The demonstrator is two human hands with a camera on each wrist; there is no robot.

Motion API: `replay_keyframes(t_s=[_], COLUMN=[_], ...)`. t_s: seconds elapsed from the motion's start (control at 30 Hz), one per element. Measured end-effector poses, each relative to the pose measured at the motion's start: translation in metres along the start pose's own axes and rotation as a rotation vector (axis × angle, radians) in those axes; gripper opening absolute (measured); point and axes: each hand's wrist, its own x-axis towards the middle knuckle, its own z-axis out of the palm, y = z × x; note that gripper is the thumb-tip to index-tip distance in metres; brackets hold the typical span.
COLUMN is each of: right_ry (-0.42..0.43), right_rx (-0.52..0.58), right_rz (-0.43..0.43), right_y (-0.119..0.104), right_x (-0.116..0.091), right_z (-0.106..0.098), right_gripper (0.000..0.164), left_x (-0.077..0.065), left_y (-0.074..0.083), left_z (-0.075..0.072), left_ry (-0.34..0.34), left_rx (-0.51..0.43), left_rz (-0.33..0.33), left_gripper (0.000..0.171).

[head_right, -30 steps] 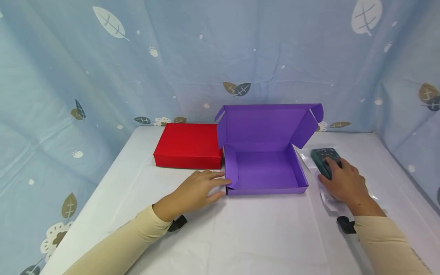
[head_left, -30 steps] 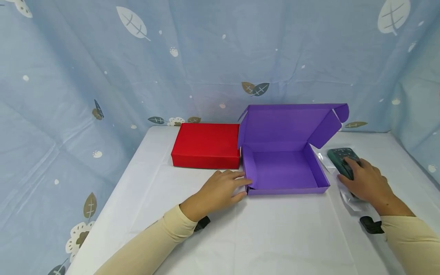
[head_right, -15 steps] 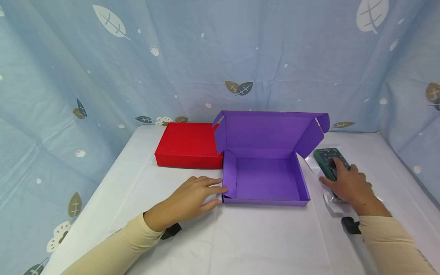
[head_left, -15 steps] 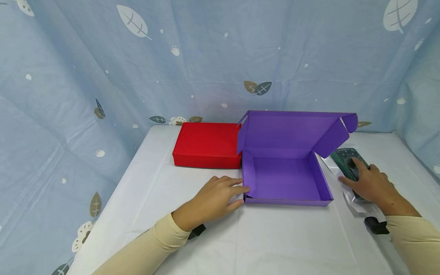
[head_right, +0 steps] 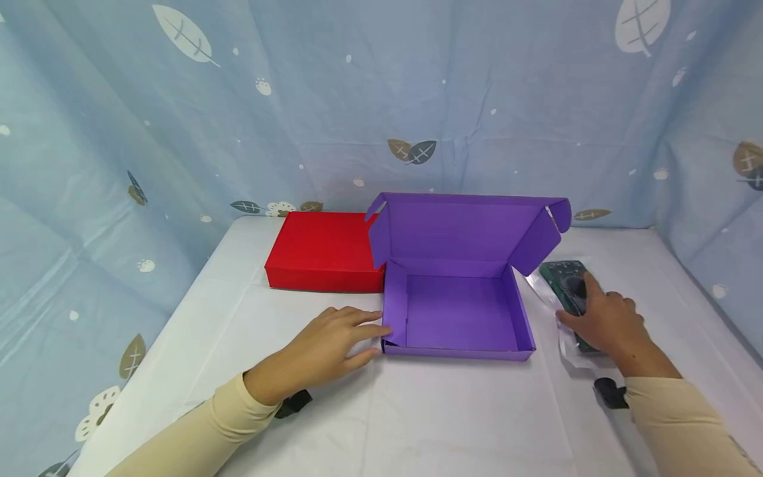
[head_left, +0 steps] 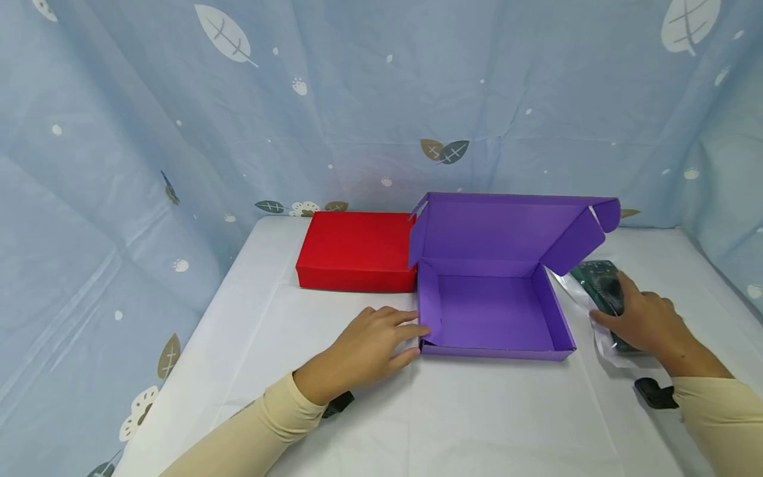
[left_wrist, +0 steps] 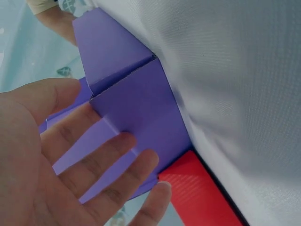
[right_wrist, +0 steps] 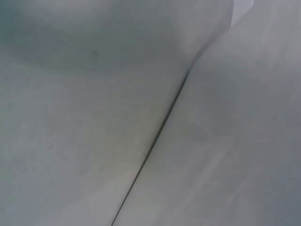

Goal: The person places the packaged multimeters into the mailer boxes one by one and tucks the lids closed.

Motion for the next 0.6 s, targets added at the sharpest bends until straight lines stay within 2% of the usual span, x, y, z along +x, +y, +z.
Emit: replay_keyframes(t_s=[0.13,0.3,0.5,0.6], right_ry=[-0.018,0.003,0.025,0.034], right_rx=[0.011,0.051,0.077,0.077], right_rz=[0.016,0.006,-0.024,-0.068], right_y=[0.003,0.006,0.006,0.007], right_x=[-0.005,-0.012,-0.022,-0.029], right_z=[-0.001,0.001,0.003,0.003], right_gripper=[0.107,0.103,0.100,0.100], left_x=[0.000,0.000,-0.001,-0.001], left_y=[0.000,0.000,0.001,0.002], left_z=[0.000,0.000,-0.001,-0.001], left_ry=[0.015,0.031,0.035,0.029], left_rx=[-0.003,0.000,0.001,0.000], left_rz=[0.007,0.016,0.014,0.006], left_gripper=[0.036,0.034,0.033,0.034])
